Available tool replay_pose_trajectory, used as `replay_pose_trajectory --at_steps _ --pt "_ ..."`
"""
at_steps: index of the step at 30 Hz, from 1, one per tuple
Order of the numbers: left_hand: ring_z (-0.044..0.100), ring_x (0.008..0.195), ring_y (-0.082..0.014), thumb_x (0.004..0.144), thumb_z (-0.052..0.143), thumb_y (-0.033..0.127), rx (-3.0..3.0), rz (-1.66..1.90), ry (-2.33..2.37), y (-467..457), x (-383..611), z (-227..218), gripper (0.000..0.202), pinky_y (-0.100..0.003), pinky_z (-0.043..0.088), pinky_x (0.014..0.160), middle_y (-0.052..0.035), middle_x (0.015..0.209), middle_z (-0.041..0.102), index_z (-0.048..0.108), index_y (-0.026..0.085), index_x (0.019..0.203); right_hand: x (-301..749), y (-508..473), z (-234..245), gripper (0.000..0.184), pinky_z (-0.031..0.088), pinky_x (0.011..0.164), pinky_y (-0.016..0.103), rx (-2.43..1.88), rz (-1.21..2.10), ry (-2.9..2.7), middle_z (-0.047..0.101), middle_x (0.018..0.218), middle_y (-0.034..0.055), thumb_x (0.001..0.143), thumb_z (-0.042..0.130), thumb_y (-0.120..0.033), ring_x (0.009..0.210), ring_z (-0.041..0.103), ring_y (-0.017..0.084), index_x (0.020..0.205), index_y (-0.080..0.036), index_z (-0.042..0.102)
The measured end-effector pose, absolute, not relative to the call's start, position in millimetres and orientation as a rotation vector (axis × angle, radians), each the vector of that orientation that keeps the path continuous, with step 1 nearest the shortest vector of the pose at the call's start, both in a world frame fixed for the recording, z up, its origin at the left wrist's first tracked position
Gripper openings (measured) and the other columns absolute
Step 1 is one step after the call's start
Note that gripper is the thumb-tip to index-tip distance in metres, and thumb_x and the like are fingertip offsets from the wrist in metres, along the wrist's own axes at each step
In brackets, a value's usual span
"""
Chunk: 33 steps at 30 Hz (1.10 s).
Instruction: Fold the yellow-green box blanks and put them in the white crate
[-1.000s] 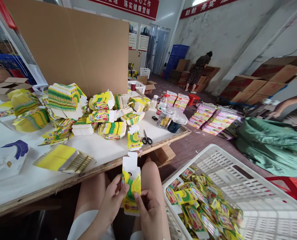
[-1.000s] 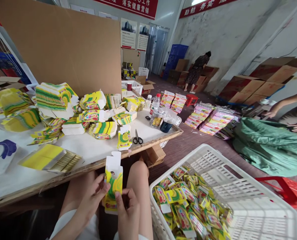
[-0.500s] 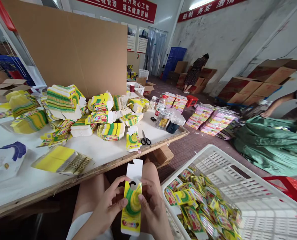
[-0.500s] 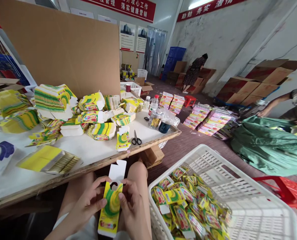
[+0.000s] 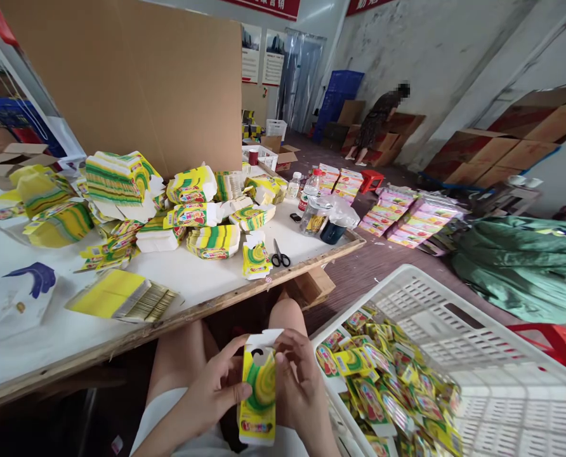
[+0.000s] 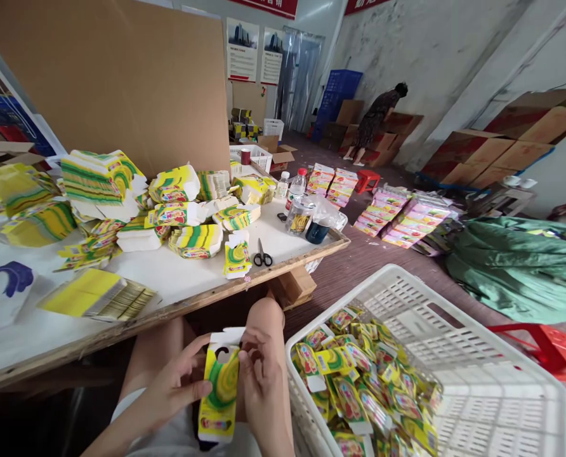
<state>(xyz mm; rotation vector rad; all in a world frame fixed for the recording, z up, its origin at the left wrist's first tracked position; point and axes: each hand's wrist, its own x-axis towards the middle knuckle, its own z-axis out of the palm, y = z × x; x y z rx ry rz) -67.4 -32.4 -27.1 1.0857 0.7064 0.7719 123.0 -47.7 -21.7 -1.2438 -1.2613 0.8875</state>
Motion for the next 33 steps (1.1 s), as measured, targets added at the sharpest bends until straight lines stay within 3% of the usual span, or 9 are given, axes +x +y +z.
replay_pose_trajectory --at_steps 4,9,13,17,23,27,30,33 --pt "0.066 0.116 -0.0282 0.091 0.065 0.031 1.304 0.805 0.89 -28.4 -68.4 -32.4 0.053 -0.037 0.054 0.095 -0.0097 0.136 0.065 0.051 0.03 0.142 138.1 -42.5 -17.2 0.028 0.052 0.089 0.037 -1.246 0.973 -1.318 0.072 0.098 0.0082 0.095 0.057 -0.042 0.098 0.067 0.026 0.106 -0.024 0.074" --pt "0.066 0.115 -0.0263 0.095 0.058 0.029 1.396 0.778 0.937 -27.2 -68.2 -34.3 0.05 -0.035 0.055 0.098 -0.0079 0.139 0.064 0.05 0.03 0.144 141.0 -39.8 -13.6 0.03 0.053 0.072 0.031 -1.188 1.276 -1.212 0.07 0.081 0.0042 0.091 0.063 -0.043 0.075 0.065 0.021 0.111 -0.022 0.07" --pt "0.065 0.116 -0.0267 0.095 0.056 0.03 1.372 0.774 0.933 -30.0 -66.9 -36.1 0.052 -0.036 0.054 0.098 -0.0087 0.144 0.059 0.046 0.029 0.146 131.0 -38.5 -20.4 0.039 0.044 0.056 0.025 -1.328 1.202 -1.287 0.057 0.065 -0.0037 0.082 0.072 -0.031 0.059 0.054 0.016 0.119 -0.02 0.066" --pt "0.065 0.115 -0.0265 0.094 0.058 0.027 1.319 0.744 0.894 -30.0 -66.3 -34.5 0.058 -0.036 0.054 0.096 -0.0105 0.14 0.061 0.042 0.027 0.149 123.8 -36.1 -26.6 0.034 0.038 0.05 0.024 -1.473 1.051 -1.402 0.051 0.063 -0.0052 0.083 0.064 -0.028 0.052 0.049 0.013 0.115 -0.018 0.068" --pt "0.068 0.105 -0.0264 0.091 0.061 0.024 1.287 0.727 0.904 -29.1 -67.1 -32.9 0.061 -0.036 0.055 0.09 -0.0131 0.128 0.069 0.043 0.021 0.148 122.5 -35.2 -28.4 0.045 0.049 0.063 0.028 -1.546 0.914 -1.631 0.068 0.074 -0.0006 0.077 0.063 -0.02 0.062 0.06 0.018 0.122 -0.02 0.065" --pt "0.066 0.109 -0.0271 0.091 0.062 0.024 1.265 0.727 0.892 -29.6 -67.9 -33.8 0.059 -0.036 0.054 0.09 -0.0127 0.129 0.067 0.045 0.022 0.147 123.3 -35.6 -29.3 0.041 0.051 0.074 0.035 -1.687 0.754 -1.705 0.075 0.08 0.0021 0.078 0.066 -0.02 0.07 0.064 0.023 0.119 -0.023 0.068" --pt "0.068 0.103 -0.0254 0.089 0.066 0.028 1.185 0.756 0.86 -26.1 -70.0 -32.3 0.059 -0.035 0.054 0.088 -0.0119 0.125 0.07 0.046 0.024 0.145 124.6 -36.0 -25.7 0.039 0.053 0.074 0.035 -1.64 0.813 -1.661 0.076 0.079 0.002 0.084 0.065 -0.025 0.071 0.066 0.023 0.123 -0.027 0.069" --pt "0.071 0.096 -0.0248 0.085 0.073 0.031 1.077 0.777 0.791 -22.2 -69.6 -29.5 0.061 -0.035 0.054 0.084 -0.0109 0.116 0.074 0.049 0.023 0.141 120.8 -38.0 -21.1 0.034 0.056 0.081 0.033 -1.423 0.98 -1.501 0.077 0.1 0.0055 0.09 0.062 -0.032 0.085 0.07 0.022 0.122 -0.026 0.07"
